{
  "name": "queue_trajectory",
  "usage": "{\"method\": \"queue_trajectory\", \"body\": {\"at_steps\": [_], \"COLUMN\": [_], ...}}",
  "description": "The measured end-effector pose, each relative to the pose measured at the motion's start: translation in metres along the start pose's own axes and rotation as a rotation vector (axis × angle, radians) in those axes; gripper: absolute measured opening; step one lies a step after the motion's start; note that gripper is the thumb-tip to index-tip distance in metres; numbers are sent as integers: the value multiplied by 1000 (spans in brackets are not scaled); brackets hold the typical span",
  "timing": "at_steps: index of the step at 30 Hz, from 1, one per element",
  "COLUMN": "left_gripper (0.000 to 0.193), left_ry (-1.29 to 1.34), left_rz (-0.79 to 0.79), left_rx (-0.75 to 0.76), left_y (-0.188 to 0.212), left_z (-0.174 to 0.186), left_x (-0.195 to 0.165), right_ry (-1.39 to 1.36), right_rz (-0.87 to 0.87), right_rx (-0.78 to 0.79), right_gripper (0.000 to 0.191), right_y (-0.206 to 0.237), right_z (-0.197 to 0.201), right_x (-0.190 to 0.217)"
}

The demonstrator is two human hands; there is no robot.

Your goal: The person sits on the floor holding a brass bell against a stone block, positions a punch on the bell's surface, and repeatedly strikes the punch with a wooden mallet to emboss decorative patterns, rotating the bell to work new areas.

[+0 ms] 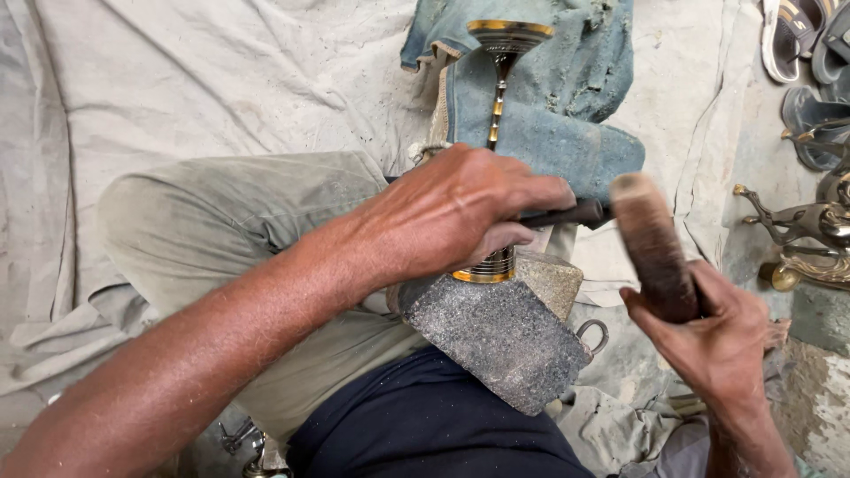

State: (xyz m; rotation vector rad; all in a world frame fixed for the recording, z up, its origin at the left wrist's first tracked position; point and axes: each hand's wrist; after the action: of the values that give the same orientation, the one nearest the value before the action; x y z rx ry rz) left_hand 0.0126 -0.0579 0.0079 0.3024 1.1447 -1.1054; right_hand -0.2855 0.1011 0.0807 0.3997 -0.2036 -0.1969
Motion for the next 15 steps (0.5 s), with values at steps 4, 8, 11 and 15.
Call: {"method": "queue_trajectory", "body": {"at_steps": [4, 8, 11, 15], "left_gripper": [43, 42, 41, 41], "left_ry": [76, 70, -5, -24], "left_rz": [137, 117, 74, 45], "left_rx": [-78, -113, -138, -59], "left_y": [12, 16, 16, 11], "left_z": [-6, -10, -14, -11], "left_x": [-4, -3, -3, -4], "right_ry": [-464, -444, -351, 18], "right_rz": [235, 74, 46, 177], "right_rx": [-140, -94, 15, -46], "right_gripper": [13, 15, 9, 26], "right_y": [-7, -9, -16, -16], "right_z": [13, 31, 40, 24], "right_x": [9, 17, 13, -5]}}
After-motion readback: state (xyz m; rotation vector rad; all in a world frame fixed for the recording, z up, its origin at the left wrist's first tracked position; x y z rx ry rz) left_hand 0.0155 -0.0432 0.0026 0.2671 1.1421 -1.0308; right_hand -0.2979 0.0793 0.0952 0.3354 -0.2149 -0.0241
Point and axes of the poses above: each hand's wrist, its own y-axis away from the middle knuckle, its own z-axis out of the back of the hand, x = y × z, and after that the axes turned 11 degrees about x, right-handed
